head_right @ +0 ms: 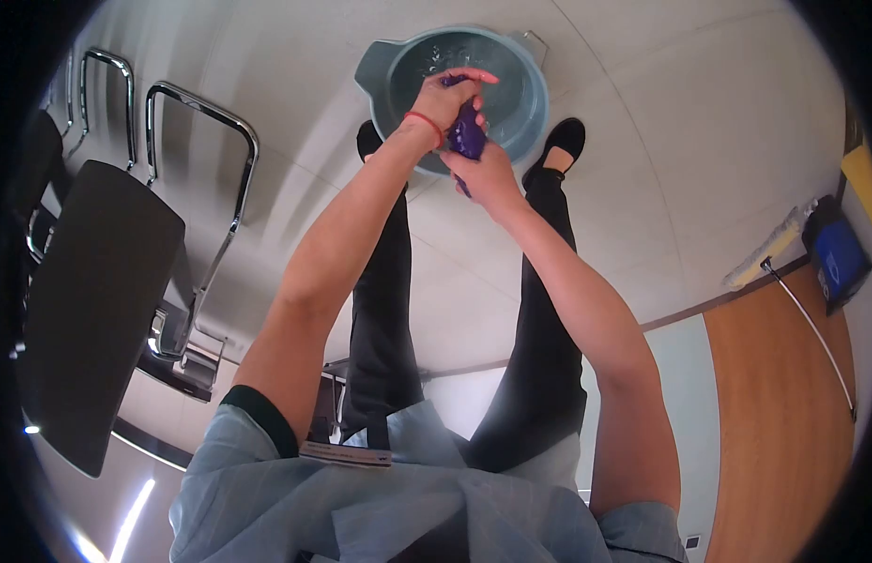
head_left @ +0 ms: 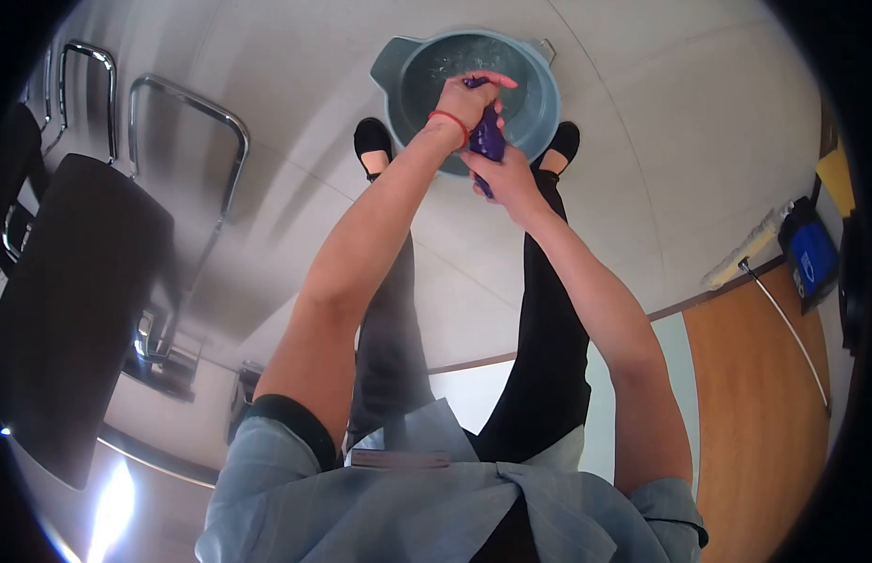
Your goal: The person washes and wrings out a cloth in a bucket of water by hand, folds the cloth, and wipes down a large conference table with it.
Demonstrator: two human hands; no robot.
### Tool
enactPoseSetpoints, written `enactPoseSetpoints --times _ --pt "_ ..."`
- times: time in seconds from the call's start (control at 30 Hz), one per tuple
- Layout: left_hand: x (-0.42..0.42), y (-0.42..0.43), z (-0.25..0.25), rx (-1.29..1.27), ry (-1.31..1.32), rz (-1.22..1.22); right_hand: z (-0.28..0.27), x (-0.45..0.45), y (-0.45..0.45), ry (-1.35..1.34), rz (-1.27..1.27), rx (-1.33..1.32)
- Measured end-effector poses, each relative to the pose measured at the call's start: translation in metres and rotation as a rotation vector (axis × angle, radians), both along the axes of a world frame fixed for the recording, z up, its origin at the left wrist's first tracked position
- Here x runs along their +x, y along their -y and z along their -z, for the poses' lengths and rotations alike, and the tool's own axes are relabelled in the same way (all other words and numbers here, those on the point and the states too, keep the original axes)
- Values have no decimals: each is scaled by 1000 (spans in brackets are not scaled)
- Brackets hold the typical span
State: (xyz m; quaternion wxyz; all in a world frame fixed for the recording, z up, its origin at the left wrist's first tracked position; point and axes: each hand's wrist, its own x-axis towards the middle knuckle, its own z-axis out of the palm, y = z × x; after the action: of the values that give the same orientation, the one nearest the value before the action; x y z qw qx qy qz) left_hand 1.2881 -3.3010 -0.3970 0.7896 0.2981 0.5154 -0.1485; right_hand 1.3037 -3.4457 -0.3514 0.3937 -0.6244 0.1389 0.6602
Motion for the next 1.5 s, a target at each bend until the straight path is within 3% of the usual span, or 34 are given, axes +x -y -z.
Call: enactPoseSetpoints --times 0.07,0.17,0.23,0.27,0.37,0.5,0.57,0.63,0.77,0.8,0.9,0.93,1.07,1.17,1.3,1.5 --pt "0 9 7 241 -35 163 38 -20 9 278 -199 -35" --pt "-6 21 8 670 -89 360 51 -36 7 681 -461 -102" --pt "-17 29 17 927 -83 421 58 -38 5 641 -501 -115" --pt "-22 29 23 891 -54 313 58 -37 5 619 -521 -123" --pt "-12 11 -33 604 10 126 24 -10 -1 99 -347 19" --pt "-32 7 -85 438 106 54 -37 11 5 -186 -239 -42" --pt "-47 14 -120 602 189 173 -68 21 10 -284 -214 15" --pt "-58 26 -156 586 164 57 -76 20 31 -369 -146 154" --pt "-82 48 -221 696 196 -42 -134 17 43 -479 253 184" --pt "-87 54 -235 719 203 -87 -152 15 34 -433 330 83" --pt "-88 65 -285 851 272 -180 -133 -17 48 -275 568 109" --pt "-85 66 -298 878 304 -241 -149 -21 38 -184 661 144" --pt "-79 63 -333 726 229 -587 -234 -22 -3 -186 1069 207" --pt "-74 49 -351 510 159 -791 -272 -12 -6 -200 1015 363" --pt "-72 39 -337 -41 100 -1115 -339 0 -14 245 727 466" --pt "-50 31 -348 -544 77 -718 -408 10 -11 826 189 572"
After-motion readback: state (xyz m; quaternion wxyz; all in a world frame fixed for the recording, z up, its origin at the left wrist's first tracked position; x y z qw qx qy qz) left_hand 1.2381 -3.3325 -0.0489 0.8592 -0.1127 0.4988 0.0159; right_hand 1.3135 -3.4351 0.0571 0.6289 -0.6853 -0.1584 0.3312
